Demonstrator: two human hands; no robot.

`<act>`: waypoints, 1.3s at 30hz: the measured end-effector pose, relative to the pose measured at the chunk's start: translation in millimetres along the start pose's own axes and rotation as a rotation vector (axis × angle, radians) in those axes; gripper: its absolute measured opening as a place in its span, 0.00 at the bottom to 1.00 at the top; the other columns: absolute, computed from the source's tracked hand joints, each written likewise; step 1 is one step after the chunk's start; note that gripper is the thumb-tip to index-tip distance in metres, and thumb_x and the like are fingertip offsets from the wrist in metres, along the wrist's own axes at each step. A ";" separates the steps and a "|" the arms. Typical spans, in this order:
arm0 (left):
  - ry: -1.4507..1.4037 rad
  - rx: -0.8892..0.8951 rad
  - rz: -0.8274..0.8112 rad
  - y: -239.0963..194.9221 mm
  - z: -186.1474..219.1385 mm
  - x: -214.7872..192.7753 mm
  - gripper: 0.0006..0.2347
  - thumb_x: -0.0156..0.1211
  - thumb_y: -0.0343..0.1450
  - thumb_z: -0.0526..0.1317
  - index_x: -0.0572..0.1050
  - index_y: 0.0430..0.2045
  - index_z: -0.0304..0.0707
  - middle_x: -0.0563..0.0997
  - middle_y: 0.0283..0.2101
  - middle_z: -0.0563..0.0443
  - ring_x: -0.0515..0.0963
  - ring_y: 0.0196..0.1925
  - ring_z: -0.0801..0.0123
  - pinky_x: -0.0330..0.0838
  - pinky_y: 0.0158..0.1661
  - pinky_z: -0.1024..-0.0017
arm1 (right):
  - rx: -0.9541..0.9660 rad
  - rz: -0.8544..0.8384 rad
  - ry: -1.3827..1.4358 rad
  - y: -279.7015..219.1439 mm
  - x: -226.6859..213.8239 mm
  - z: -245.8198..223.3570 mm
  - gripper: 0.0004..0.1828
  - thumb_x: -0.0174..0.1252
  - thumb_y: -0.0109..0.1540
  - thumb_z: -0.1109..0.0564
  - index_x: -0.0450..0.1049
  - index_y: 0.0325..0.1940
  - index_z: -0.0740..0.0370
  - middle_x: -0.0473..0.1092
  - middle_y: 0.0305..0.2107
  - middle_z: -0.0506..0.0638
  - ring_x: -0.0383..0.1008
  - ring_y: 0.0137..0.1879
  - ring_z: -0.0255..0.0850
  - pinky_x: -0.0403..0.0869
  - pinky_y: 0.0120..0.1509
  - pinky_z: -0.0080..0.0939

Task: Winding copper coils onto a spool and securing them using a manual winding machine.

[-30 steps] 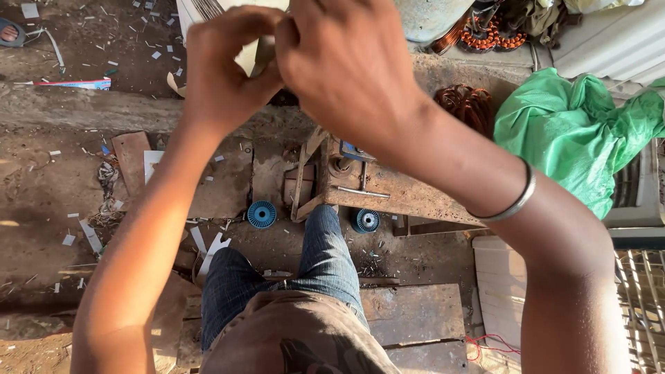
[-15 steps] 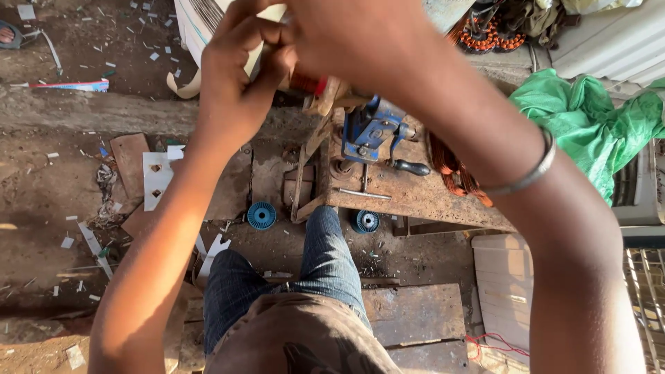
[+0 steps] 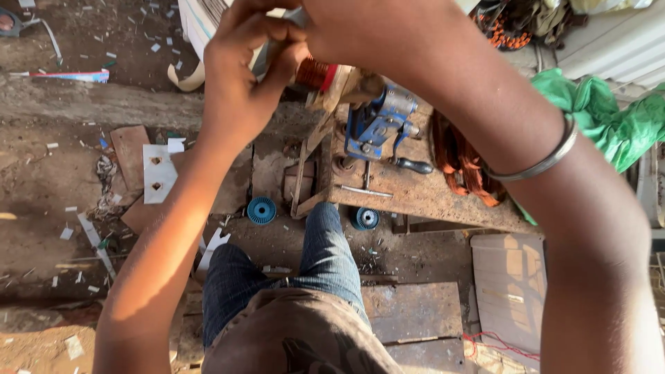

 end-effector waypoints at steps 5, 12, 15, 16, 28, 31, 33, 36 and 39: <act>-0.162 -0.036 -0.036 -2.2 3.8 -1.0 0.07 0.63 0.82 0.36 0.75 0.39 0.30 0.75 0.58 0.46 0.77 0.61 0.62 0.71 0.62 0.62 | -0.049 -0.035 -0.878 -7.0 -48.6 -88.1 0.07 0.65 0.42 0.54 0.77 0.22 0.56 0.70 0.23 0.47 0.74 0.42 0.40 0.75 0.42 0.45; 0.012 -0.034 -0.045 -10.0 55.5 15.4 0.05 0.57 0.76 0.40 0.74 0.34 0.39 0.80 0.36 0.51 0.78 0.43 0.66 0.70 0.55 0.58 | 0.388 0.162 -0.305 -125.9 -105.3 -76.1 0.03 0.61 0.49 0.64 0.75 0.26 0.67 0.72 0.34 0.58 0.72 0.44 0.52 0.72 0.49 0.61; -0.380 -0.009 -0.197 -10.1 110.7 20.2 0.08 0.58 0.84 0.44 0.73 0.43 0.41 0.81 0.40 0.56 0.83 0.41 0.80 0.79 0.44 0.82 | 0.463 0.610 0.597 -174.8 -77.9 -54.0 0.09 0.51 0.46 0.61 0.70 0.30 0.59 0.74 0.39 0.51 0.75 0.45 0.43 0.75 0.49 0.46; -0.454 -0.023 -0.207 -2.8 124.5 18.0 0.09 0.61 0.81 0.45 0.73 0.44 0.40 0.80 0.40 0.57 0.78 0.35 0.83 0.72 0.37 0.84 | 0.410 0.819 1.121 -184.7 -59.1 -48.9 0.04 0.54 0.53 0.59 0.70 0.32 0.58 0.73 0.35 0.51 0.75 0.43 0.44 0.71 0.56 0.50; -0.441 -0.160 0.354 14.7 124.4 11.6 0.03 0.61 0.82 0.30 0.77 0.40 0.25 0.86 0.36 0.47 0.79 0.26 0.83 0.67 0.26 0.86 | 0.431 1.147 1.805 -145.9 -7.9 -106.5 0.14 0.66 0.63 0.52 0.66 0.34 0.55 0.58 0.22 0.44 0.58 0.33 0.39 0.61 0.53 0.45; -0.345 -0.168 0.393 9.2 125.8 8.5 0.02 0.61 0.81 0.28 0.77 0.40 0.24 0.86 0.36 0.44 0.81 0.27 0.82 0.69 0.25 0.86 | 0.525 1.100 1.851 -150.8 -1.3 -114.0 0.15 0.67 0.61 0.51 0.67 0.32 0.55 0.58 0.22 0.44 0.57 0.32 0.40 0.61 0.51 0.47; -0.286 -0.166 0.419 6.6 125.2 10.0 0.01 0.61 0.80 0.27 0.77 0.41 0.23 0.86 0.36 0.43 0.83 0.27 0.82 0.71 0.24 0.86 | 0.540 1.067 1.900 -155.8 1.7 -115.1 0.14 0.67 0.61 0.51 0.67 0.32 0.54 0.58 0.22 0.44 0.56 0.32 0.40 0.61 0.51 0.46; -0.357 -0.209 0.455 0.9 110.7 14.1 0.02 0.61 0.81 0.28 0.77 0.44 0.24 0.86 0.37 0.42 0.79 0.25 0.82 0.68 0.25 0.85 | 0.682 1.033 2.147 -164.3 18.8 -119.9 0.13 0.66 0.60 0.55 0.67 0.31 0.58 0.59 0.20 0.47 0.57 0.24 0.43 0.63 0.45 0.46; -0.409 -0.205 0.514 12.7 90.6 3.5 0.04 0.59 0.83 0.30 0.78 0.42 0.24 0.85 0.36 0.43 0.73 0.22 0.82 0.60 0.23 0.84 | 0.658 0.945 2.110 -158.9 19.1 -120.2 0.12 0.64 0.61 0.55 0.67 0.32 0.60 0.61 0.22 0.49 0.58 0.27 0.43 0.63 0.45 0.45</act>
Point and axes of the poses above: each hand's wrist, its own y-axis towards the middle knuckle, its own x-axis out of the palm, z = x × y, the point moved 9 cm from there along y, towards the middle knuckle
